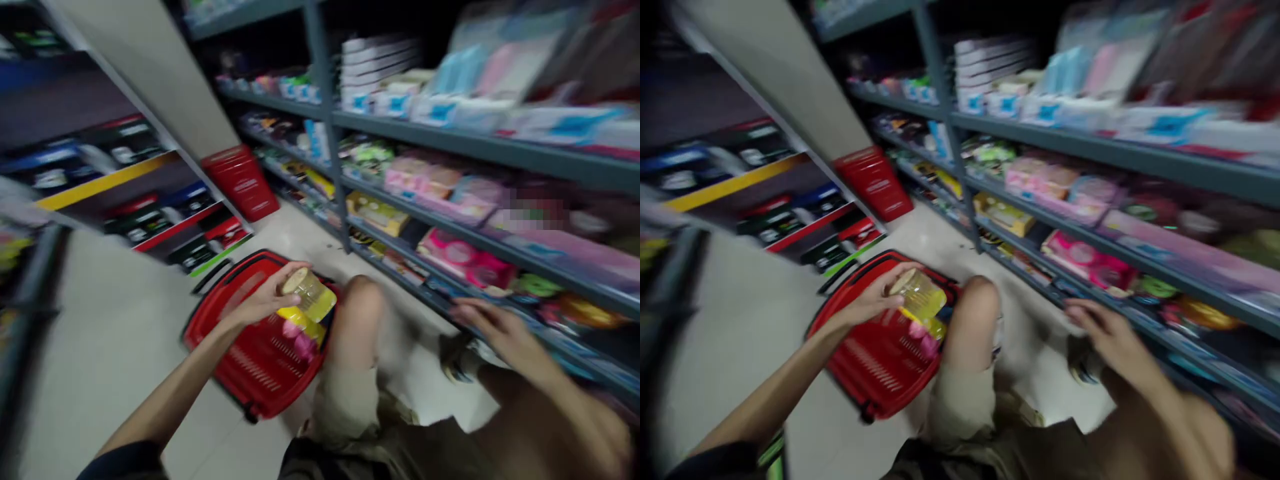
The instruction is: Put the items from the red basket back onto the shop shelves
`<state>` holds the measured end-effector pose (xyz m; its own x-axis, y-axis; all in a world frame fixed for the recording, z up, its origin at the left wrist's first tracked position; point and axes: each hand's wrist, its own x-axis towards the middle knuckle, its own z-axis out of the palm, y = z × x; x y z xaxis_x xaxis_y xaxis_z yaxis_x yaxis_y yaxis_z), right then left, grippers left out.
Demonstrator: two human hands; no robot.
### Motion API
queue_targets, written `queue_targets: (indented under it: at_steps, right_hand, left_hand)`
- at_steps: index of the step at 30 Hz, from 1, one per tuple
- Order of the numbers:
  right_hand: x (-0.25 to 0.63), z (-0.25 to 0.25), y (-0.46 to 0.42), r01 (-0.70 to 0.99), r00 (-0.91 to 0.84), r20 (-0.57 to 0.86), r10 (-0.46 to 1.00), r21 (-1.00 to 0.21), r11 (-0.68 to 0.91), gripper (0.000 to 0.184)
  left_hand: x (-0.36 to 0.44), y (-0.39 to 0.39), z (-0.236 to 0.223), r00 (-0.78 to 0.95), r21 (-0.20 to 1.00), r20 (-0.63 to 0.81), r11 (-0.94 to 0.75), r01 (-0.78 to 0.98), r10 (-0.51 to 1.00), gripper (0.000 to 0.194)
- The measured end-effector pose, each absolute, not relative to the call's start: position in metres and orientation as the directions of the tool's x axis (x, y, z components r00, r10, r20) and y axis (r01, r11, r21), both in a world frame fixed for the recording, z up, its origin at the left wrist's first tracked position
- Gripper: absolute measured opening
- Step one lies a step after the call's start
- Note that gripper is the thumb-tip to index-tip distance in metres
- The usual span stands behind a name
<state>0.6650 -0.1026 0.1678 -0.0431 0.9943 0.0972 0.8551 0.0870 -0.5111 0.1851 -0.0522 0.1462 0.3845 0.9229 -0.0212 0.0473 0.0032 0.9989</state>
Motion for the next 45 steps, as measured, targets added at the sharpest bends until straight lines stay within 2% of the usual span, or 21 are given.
queue_targets:
  at_steps: [1, 2, 3, 5, 6, 9, 13, 17, 19, 23, 27, 30, 35, 41, 45]
  right_hand:
    - [0.668, 0.170, -0.105, 0.716, -0.115, 0.075, 0.991, -0.685, 0.135, 0.061]
    - [0.667, 0.172, -0.102, 0.502, -0.219, 0.062, 0.974, -0.849, 0.167, 0.062]
    - [0.666, 0.171, -0.095, 0.310, -0.283, 0.087, 0.955, -0.934, 0.177, 0.062]
    - [0.666, 0.167, -0.073, 0.096, -0.227, 0.202, 0.953, -0.969, 0.228, 0.061]
    - [0.671, 0.163, -0.063, 0.057, -0.123, 0.259, 0.958, -0.962, 0.267, 0.061]
    - [0.699, 0.152, -0.051, 0.073, 0.184, 0.350, 0.919, -0.937, 0.342, 0.067]
    - [0.738, 0.146, -0.070, 0.152, 0.376, 0.424, 0.824, -0.905, 0.396, 0.063]
    - [0.744, 0.141, -0.078, 0.191, 0.602, 0.440, 0.666, -0.890, 0.415, 0.064]
    - [0.741, 0.134, -0.076, 0.184, 0.657, 0.413, 0.631, -0.899, 0.397, 0.069]
    - [0.738, 0.125, -0.078, 0.179, 0.559, 0.445, 0.699, -0.889, 0.423, 0.075]
    - [0.739, 0.131, -0.087, 0.184, 0.417, 0.432, 0.799, -0.902, 0.392, 0.059]
    - [0.738, 0.137, -0.088, 0.175, 0.454, 0.411, 0.791, -0.911, 0.373, 0.052]
    - [0.731, 0.135, -0.078, 0.139, 0.532, 0.414, 0.739, -0.903, 0.406, 0.056]
    - [0.727, 0.136, -0.073, 0.126, 0.572, 0.440, 0.692, -0.881, 0.456, 0.054]
    - [0.729, 0.148, -0.078, 0.137, 0.582, 0.424, 0.694, -0.892, 0.430, 0.052]
  left_hand:
    - [0.226, -0.037, 0.154, 0.419, 0.997, 0.058, -0.029, -0.076, 0.906, 0.096]
    - [0.271, -0.022, 0.159, 0.449, 0.979, 0.125, -0.036, -0.201, 0.885, 0.097]
    - [0.318, -0.008, 0.161, 0.470, 0.950, 0.177, -0.026, -0.310, 0.865, 0.094]
    - [0.411, 0.016, 0.162, 0.472, 0.902, 0.241, -0.017, -0.431, 0.848, 0.084]
    - [0.453, 0.024, 0.161, 0.454, 0.895, 0.273, -0.051, -0.443, 0.848, 0.081]
    - [0.549, 0.036, 0.155, 0.445, 0.897, 0.369, -0.188, -0.400, 0.816, 0.076]
    - [0.597, 0.034, 0.139, 0.494, 0.871, 0.446, -0.234, -0.432, 0.746, 0.077]
    - [0.601, 0.023, 0.119, 0.551, 0.916, 0.353, -0.160, -0.367, 0.756, 0.049]
    - [0.603, 0.017, 0.113, 0.602, 0.937, 0.302, -0.116, -0.329, 0.739, 0.047]
    - [0.610, 0.014, 0.118, 0.646, 0.933, 0.287, -0.054, -0.355, 0.708, 0.059]
    - [0.607, 0.020, 0.129, 0.630, 0.917, 0.291, -0.022, -0.399, 0.720, 0.061]
    - [0.601, 0.023, 0.128, 0.604, 0.887, 0.259, 0.061, -0.457, 0.754, 0.065]
    - [0.599, 0.022, 0.121, 0.603, 0.876, 0.186, 0.148, -0.460, 0.776, 0.057]
    - [0.598, 0.025, 0.127, 0.667, 0.882, 0.286, 0.084, -0.464, 0.688, 0.066]
    - [0.596, 0.025, 0.134, 0.695, 0.893, 0.291, 0.074, -0.444, 0.657, 0.074]
